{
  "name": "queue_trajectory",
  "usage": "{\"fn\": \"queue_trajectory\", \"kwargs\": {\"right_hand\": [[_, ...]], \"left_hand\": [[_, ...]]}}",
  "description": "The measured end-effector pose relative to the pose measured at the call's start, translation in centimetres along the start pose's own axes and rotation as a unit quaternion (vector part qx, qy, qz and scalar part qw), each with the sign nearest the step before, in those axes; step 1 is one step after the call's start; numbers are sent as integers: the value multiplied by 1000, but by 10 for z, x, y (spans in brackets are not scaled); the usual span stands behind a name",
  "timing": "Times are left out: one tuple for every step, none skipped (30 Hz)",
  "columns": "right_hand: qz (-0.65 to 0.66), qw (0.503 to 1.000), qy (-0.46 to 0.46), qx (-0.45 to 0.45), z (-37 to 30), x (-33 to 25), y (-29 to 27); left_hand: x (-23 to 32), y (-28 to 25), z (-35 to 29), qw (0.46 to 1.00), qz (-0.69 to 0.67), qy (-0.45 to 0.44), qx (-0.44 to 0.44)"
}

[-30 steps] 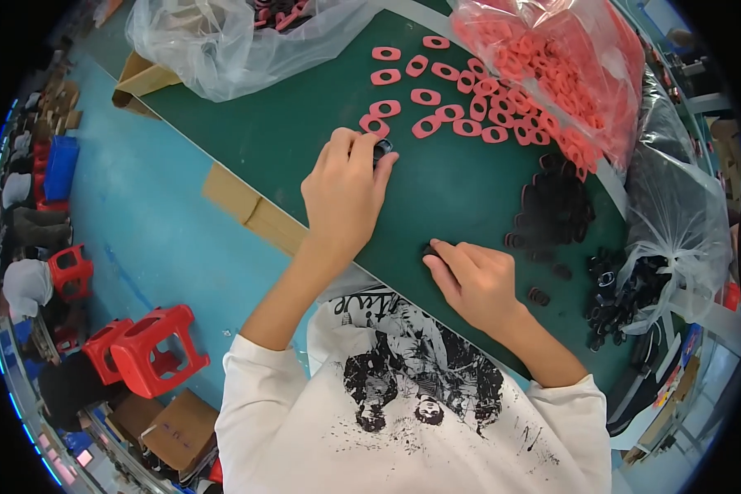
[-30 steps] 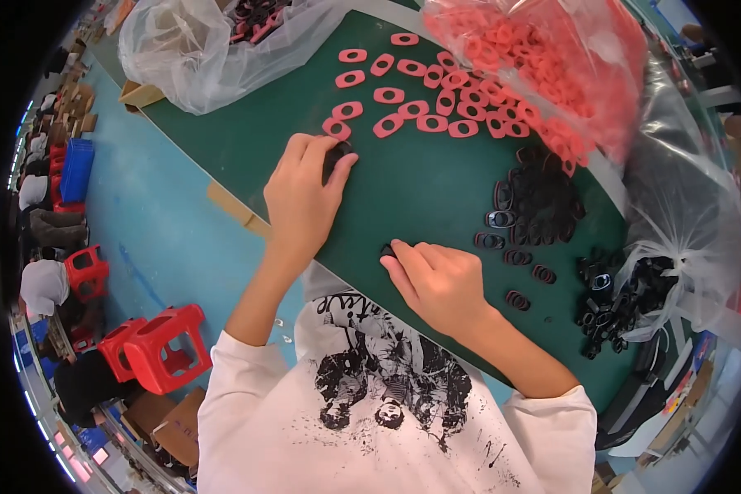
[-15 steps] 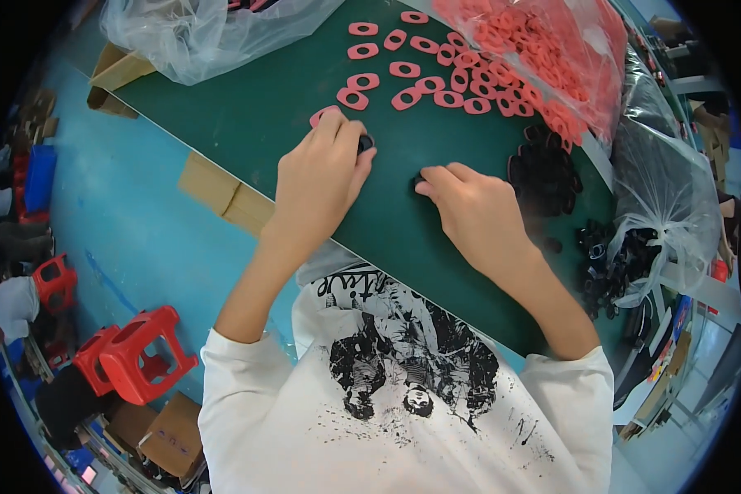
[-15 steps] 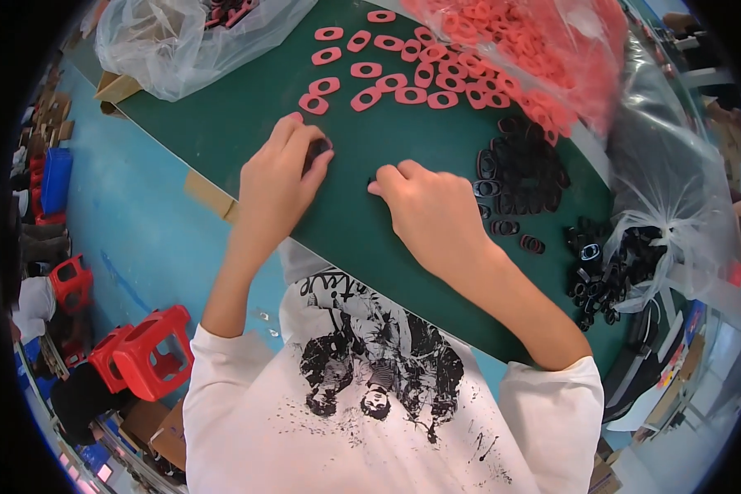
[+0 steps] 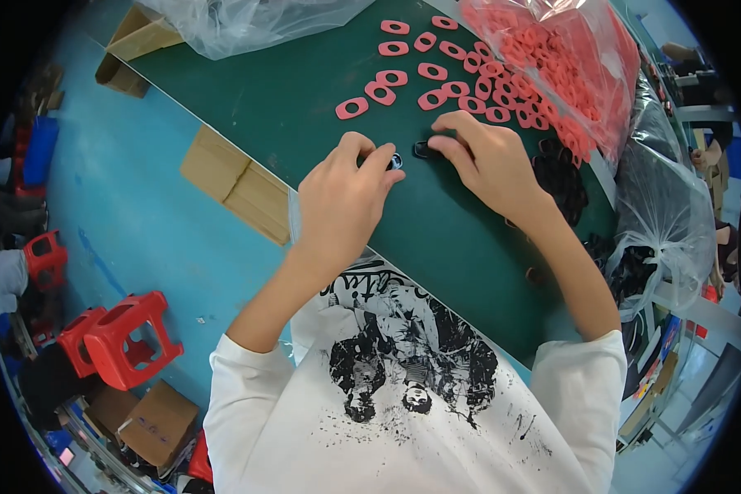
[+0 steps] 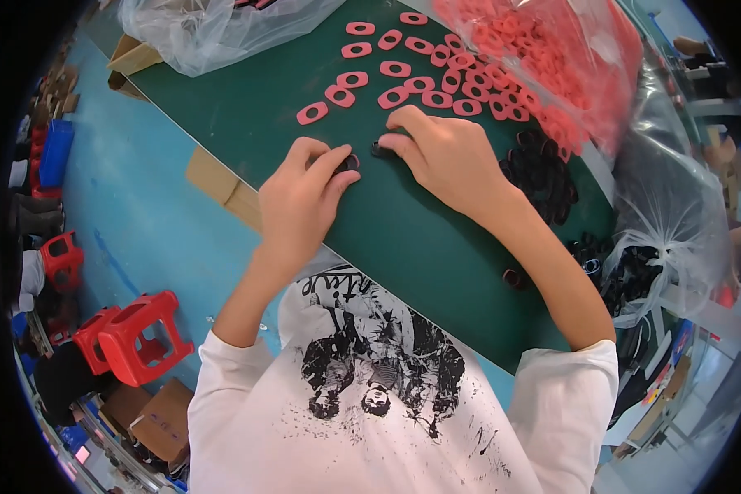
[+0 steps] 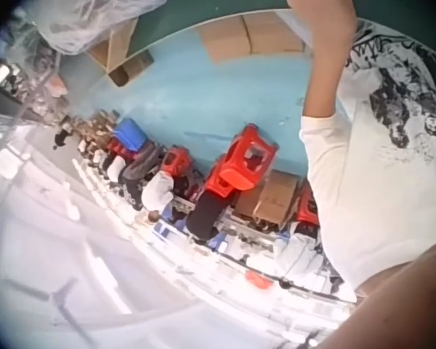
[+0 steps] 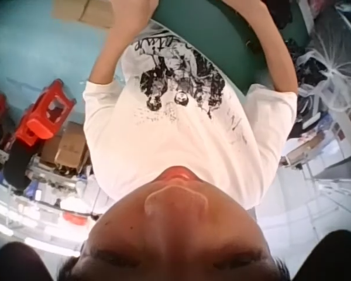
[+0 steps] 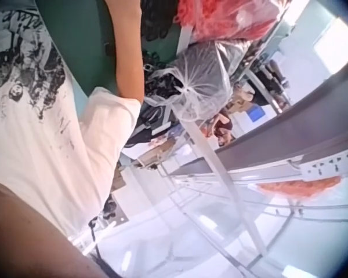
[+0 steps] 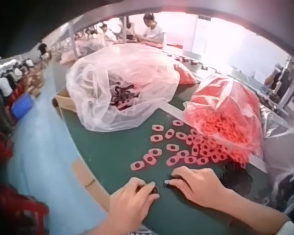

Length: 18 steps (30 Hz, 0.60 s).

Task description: The person assembles small pink and black plastic components by hand.

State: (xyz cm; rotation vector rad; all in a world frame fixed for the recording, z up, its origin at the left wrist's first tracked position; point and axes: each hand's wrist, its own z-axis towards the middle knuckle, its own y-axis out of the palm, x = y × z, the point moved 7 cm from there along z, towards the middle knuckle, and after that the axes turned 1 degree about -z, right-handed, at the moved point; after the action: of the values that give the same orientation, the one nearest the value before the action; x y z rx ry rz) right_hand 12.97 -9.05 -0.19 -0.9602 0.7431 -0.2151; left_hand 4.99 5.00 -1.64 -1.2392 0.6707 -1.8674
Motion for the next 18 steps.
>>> {"fn": "queue_trajectory", "kwargs": {"right_hand": [[4, 999, 20, -39, 2, 1, -4], [2, 999, 14, -41, 3, 0, -6], [-3, 998, 2, -62, 5, -2, -5], [-11, 997, -7, -80, 7, -2, -4], [7, 996, -44, -72, 6, 0, 3], [1, 996, -48, -71, 11, 1, 1], [0, 995, -62, -83, 14, 0, 0], [-1, 992, -77, -95, 18, -1, -1], [1, 994, -94, -48, 25, 6, -7], [-23, 994, -87, -66, 35, 9, -13], [-38, 993, -80, -83, 41, 17, -14], [-53, 991, -73, -99, 46, 22, -13], [-57, 990, -79, -102, 47, 24, -11], [-40, 991, -69, -104, 45, 28, -7], [-23, 992, -59, -107, 46, 30, -6], [-22, 992, -61, -110, 46, 29, -5], [-21, 992, -64, -105, 48, 27, -6], [-20, 993, -67, -100, 49, 26, -6]], "left_hand": [[-1, -1, 1, 1000, 0, -3, 6], [-3, -1, 2, 1000, -12, -13, 2], [-4, -1, 4, 999, -25, -22, -2], [-4, -1, 5, 999, -27, -19, 3], [-3, -1, 4, 1000, -25, -13, 14], [-1, -1, 4, 999, -23, -8, 26], [-1, -1, 3, 999, -25, -8, 32], [-2, -1, 2, 999, -19, -8, 31], [-2, -1, 1, 999, -12, -7, 29], [-2, -2, 1, 999, -14, -10, 37], [-2, -2, 1, 999, -11, -20, 30], [-3, -1, 1, 999, -8, -32, 24], [-1, -1, 1, 999, -9, -34, 31], [2, -2, 2, 999, 8, -31, 43], [4, -3, 3, 998, 26, -28, 54], [3, -3, 3, 998, 26, -32, 55], [2, -3, 3, 998, 24, -27, 53], [2, -3, 4, 998, 23, -22, 51]]}}
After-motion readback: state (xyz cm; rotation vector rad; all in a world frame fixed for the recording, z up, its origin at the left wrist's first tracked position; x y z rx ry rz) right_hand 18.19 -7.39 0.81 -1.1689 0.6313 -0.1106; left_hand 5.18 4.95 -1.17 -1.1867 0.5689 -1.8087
